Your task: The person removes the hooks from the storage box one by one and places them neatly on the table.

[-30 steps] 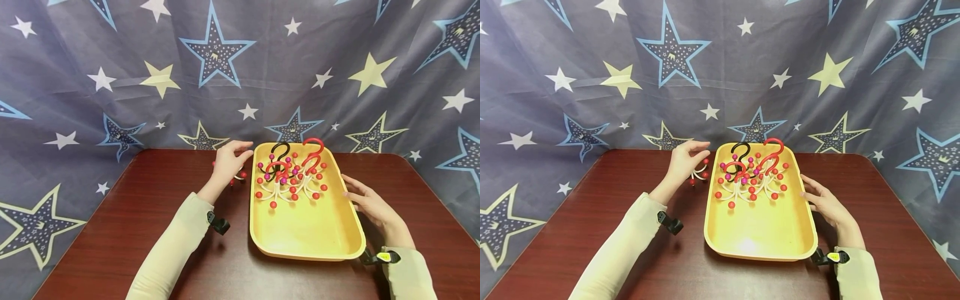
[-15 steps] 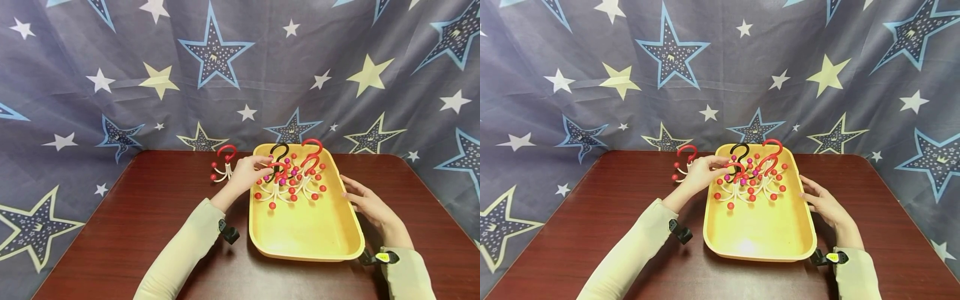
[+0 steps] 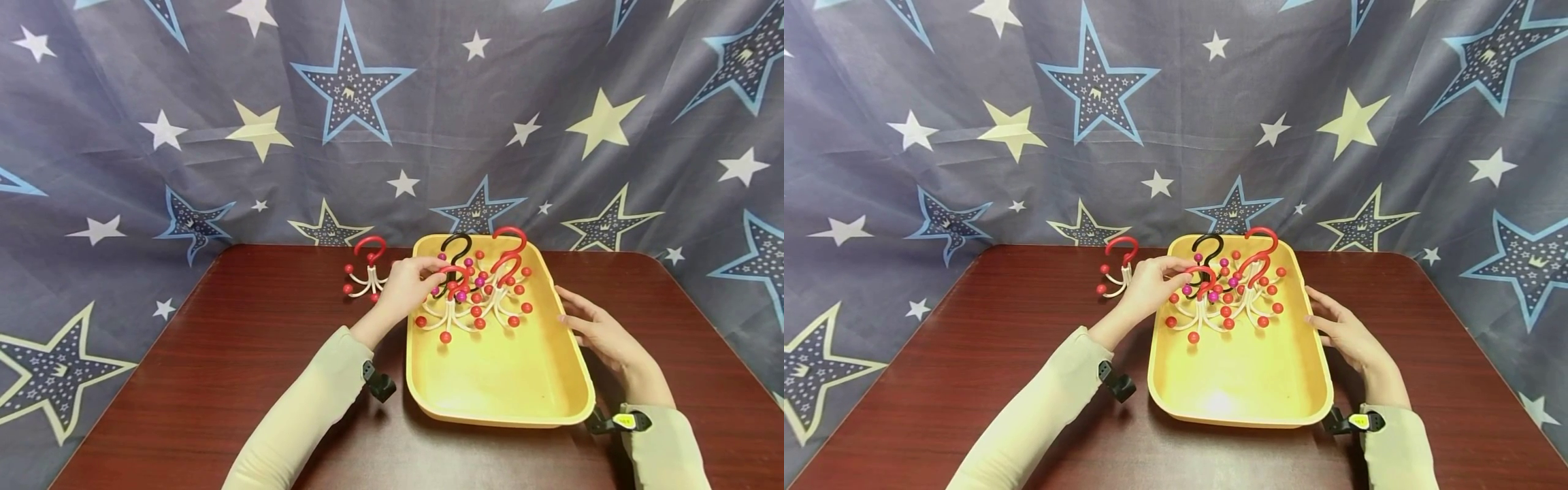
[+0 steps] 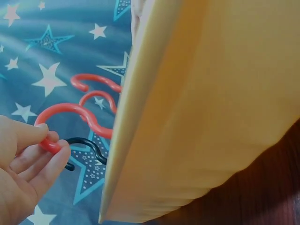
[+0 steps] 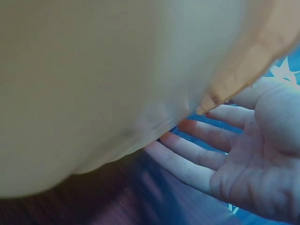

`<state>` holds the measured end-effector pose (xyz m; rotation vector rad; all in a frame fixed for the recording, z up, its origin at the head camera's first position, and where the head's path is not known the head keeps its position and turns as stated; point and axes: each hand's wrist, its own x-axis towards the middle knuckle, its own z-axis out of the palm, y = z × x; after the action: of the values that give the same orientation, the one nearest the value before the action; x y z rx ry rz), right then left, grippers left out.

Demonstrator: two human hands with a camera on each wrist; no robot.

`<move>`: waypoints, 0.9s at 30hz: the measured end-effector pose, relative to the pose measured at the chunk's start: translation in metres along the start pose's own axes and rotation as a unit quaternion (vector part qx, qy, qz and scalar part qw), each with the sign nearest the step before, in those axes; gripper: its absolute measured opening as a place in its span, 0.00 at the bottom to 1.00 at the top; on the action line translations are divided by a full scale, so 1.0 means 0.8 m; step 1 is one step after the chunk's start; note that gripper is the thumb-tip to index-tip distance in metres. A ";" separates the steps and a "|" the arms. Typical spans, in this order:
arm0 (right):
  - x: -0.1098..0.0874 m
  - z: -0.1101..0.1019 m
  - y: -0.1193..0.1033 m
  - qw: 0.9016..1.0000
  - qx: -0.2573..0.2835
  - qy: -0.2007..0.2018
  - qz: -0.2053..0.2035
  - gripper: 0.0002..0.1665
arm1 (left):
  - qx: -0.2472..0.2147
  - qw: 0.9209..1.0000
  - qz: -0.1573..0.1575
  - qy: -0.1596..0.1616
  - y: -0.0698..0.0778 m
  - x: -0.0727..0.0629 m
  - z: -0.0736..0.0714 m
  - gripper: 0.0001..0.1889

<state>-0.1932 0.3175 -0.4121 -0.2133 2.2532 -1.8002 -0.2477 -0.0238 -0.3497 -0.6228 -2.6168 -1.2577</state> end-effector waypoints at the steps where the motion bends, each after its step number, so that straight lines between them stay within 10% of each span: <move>1: 0.000 0.000 0.000 1.000 0.006 0.000 0.000 0.42 | -0.003 1.000 0.005 0.005 0.000 0.000 0.000 0.11; 27: 0.000 0.002 0.000 1.000 0.028 -0.003 -0.008 0.42 | -0.060 0.995 0.037 0.076 0.024 -0.007 -0.091 0.11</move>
<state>-0.1923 0.3159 -0.4121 -0.2271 2.2009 -1.8648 -0.2359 -0.0715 -0.2920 -0.6123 -2.3879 -1.3884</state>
